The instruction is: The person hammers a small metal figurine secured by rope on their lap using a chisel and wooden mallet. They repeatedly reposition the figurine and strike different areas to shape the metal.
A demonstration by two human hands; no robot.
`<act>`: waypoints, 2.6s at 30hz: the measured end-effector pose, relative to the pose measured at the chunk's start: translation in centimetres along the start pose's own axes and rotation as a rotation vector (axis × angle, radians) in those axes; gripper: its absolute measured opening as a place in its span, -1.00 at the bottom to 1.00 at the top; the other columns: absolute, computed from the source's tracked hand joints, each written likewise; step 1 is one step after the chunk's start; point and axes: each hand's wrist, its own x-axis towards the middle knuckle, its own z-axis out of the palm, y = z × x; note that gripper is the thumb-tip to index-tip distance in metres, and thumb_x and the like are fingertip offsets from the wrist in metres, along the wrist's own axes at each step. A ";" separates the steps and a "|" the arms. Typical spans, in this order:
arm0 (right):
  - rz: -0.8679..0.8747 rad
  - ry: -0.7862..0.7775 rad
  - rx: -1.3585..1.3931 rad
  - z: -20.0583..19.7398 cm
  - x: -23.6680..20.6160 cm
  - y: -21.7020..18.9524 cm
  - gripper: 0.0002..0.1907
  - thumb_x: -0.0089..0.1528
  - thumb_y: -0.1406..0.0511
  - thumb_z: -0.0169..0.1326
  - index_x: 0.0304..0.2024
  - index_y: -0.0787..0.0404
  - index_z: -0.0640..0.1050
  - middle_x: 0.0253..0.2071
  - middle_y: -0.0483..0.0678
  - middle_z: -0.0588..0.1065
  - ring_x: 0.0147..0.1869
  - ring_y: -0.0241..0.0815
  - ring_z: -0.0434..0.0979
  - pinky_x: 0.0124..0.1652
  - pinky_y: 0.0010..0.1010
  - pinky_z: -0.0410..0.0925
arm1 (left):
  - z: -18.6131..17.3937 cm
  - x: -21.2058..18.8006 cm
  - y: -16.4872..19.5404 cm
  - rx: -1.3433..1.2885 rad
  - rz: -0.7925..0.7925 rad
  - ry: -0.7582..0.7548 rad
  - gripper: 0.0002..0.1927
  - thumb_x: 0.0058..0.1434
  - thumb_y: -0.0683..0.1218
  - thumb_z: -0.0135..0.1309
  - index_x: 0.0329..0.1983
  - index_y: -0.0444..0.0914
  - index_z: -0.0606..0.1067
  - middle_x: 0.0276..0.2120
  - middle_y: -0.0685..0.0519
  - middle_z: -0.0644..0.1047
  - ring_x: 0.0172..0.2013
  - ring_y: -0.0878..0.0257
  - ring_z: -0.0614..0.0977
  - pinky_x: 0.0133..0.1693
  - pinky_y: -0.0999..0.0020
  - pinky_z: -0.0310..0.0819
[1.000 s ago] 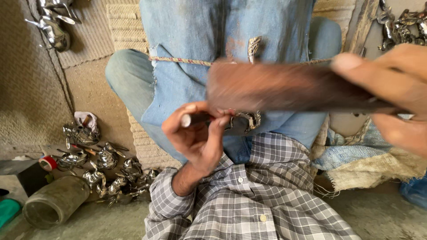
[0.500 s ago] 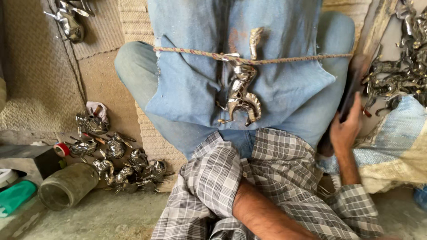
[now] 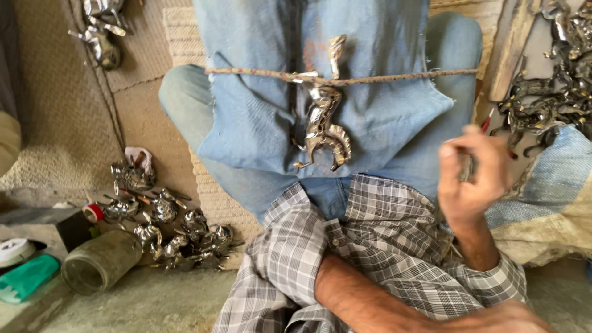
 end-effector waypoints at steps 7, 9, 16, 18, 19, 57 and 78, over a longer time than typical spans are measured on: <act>-0.121 -0.260 0.076 4.1 3.0 -10.8 -0.46 0.21 0.26 0.39 0.13 0.44 0.55 -0.22 0.00 0.57 -0.20 -0.08 0.48 -0.28 -0.33 0.36 | -3.5 -1.9 3.7 0.240 0.098 0.014 -0.76 0.53 -0.06 -0.10 0.10 -0.33 0.39 0.01 -0.06 0.53 -0.11 0.17 0.66 -0.09 0.34 0.65; -0.114 -0.243 0.024 4.9 3.8 -12.4 -0.40 0.17 0.24 0.42 0.15 0.44 0.55 -0.23 0.03 0.52 -0.20 -0.05 0.47 -0.20 -0.22 0.40 | -6.9 -3.5 5.2 0.532 0.126 0.040 -0.84 0.43 -0.11 -0.07 -0.04 -0.29 0.42 -0.10 -0.05 0.55 -0.21 0.13 0.65 -0.25 0.27 0.58; -0.160 -0.114 0.060 5.1 3.6 -16.3 -0.68 0.18 0.45 0.36 -0.01 0.32 0.63 -0.17 0.00 0.54 -0.12 -0.06 0.54 -0.14 -0.27 0.44 | -14.2 -7.3 8.7 1.233 -0.325 0.716 -0.80 0.28 -0.28 0.15 -0.03 -0.34 0.53 -0.20 -0.12 0.60 -0.30 0.12 0.69 -0.35 0.29 0.52; -0.248 -0.065 0.050 5.5 3.6 -17.7 -0.72 0.17 0.45 0.38 -0.08 0.34 0.64 -0.20 0.01 0.53 -0.14 -0.06 0.54 -0.16 -0.29 0.44 | -15.1 -8.5 9.3 1.213 -0.341 0.690 -0.75 0.33 -0.29 0.10 0.07 -0.39 0.51 -0.15 -0.13 0.60 -0.22 0.12 0.67 -0.26 0.32 0.52; -0.340 -0.067 0.009 5.8 3.8 -18.3 -0.72 0.19 0.46 0.38 -0.06 0.38 0.63 -0.18 0.01 0.54 -0.13 -0.06 0.54 -0.15 -0.30 0.45 | -15.6 -9.0 9.4 1.063 -0.335 0.704 -0.73 0.35 -0.29 0.07 0.11 -0.40 0.50 -0.17 -0.07 0.60 -0.22 0.21 0.64 -0.23 0.37 0.52; -0.278 -0.278 0.114 7.8 8.1 -13.5 -0.65 0.34 0.25 0.24 0.12 0.26 0.55 -0.06 -0.01 0.54 0.08 0.01 0.54 0.44 0.06 0.18 | -13.7 -11.9 3.6 1.285 -0.316 0.774 -0.37 0.26 -0.30 -0.01 0.44 -0.35 0.28 -0.22 -0.13 0.49 -0.34 -0.05 0.59 -0.32 0.12 0.50; -0.421 -0.226 -0.109 7.1 5.0 -15.1 -0.59 0.11 0.28 0.41 0.01 -0.02 0.64 -0.15 -0.12 0.45 0.02 -0.06 0.47 0.28 0.08 0.28 | -20.4 -9.1 12.8 1.519 -0.127 0.315 -0.32 -0.10 0.02 0.35 0.14 -0.25 0.53 0.00 0.00 0.57 -0.32 0.13 0.66 -0.45 0.28 0.50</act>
